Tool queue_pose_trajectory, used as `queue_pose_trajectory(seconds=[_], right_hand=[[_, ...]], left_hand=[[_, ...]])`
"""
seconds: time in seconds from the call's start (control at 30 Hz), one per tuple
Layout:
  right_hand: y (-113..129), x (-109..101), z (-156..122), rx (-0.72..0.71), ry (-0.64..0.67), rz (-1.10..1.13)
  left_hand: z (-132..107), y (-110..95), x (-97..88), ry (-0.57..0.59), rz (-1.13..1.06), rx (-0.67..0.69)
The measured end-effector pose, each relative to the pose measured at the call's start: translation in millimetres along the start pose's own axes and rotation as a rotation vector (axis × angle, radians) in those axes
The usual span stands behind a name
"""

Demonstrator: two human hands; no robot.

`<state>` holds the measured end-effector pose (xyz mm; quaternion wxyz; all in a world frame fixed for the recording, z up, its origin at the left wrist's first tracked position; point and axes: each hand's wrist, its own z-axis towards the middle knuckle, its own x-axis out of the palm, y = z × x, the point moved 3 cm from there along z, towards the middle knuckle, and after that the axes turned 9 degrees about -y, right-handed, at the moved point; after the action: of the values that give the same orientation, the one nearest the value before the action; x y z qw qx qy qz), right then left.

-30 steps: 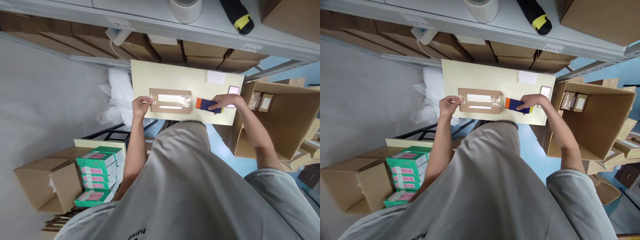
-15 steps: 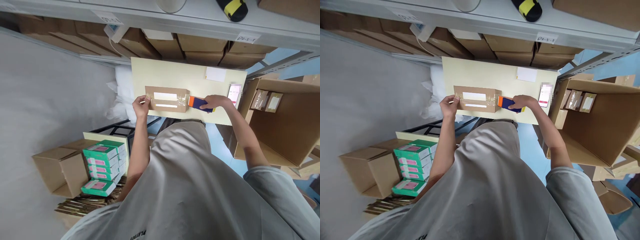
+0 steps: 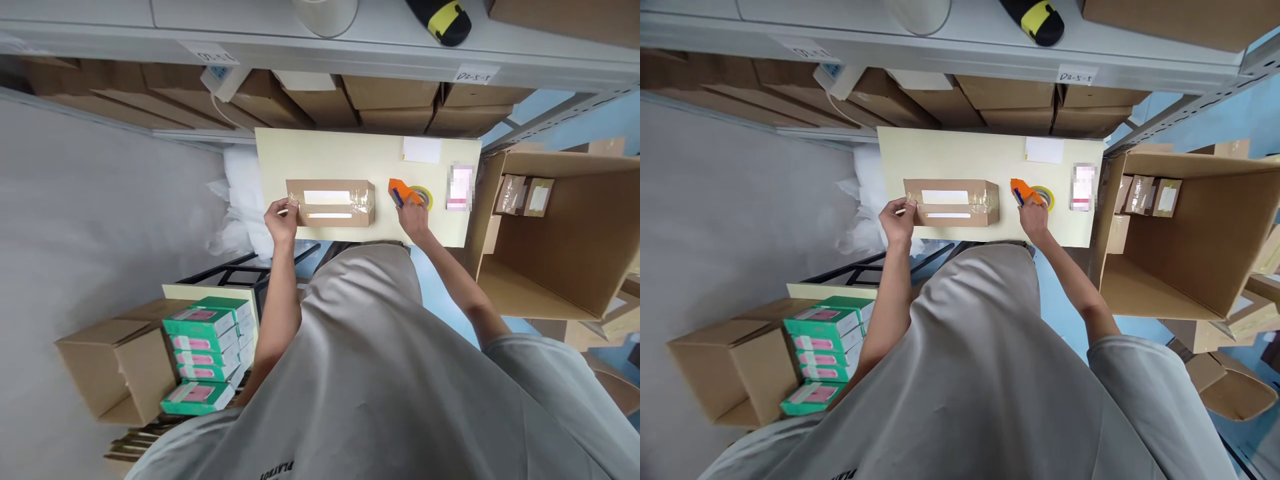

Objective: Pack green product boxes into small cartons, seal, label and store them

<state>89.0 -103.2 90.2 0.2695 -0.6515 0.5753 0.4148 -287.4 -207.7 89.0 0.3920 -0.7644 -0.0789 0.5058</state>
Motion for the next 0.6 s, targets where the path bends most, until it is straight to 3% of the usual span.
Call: queue_pose_trajectory(seconds=[0.17,0.3,0.47,0.6], right_hand=[[-11.3,48.3,-0.1,0.098,-0.139,0.200],[-8.2,62.5,-3.6,0.185,-0.238,0.252],[6.2,36.8,-18.5,0.312,-0.309,0.280],[36.2,0.2,-38.6,0.235,-0.434,0.438]], left_hand=[[-2.6,2.6,2.4,0.059,0.002,0.036],[-8.3,4.3,6.5,0.097,0.020,0.066],[-11.5,4.0,6.2,0.215,0.041,0.046],[-14.3,-0.5,4.2,0.304,-0.003,0.085]])
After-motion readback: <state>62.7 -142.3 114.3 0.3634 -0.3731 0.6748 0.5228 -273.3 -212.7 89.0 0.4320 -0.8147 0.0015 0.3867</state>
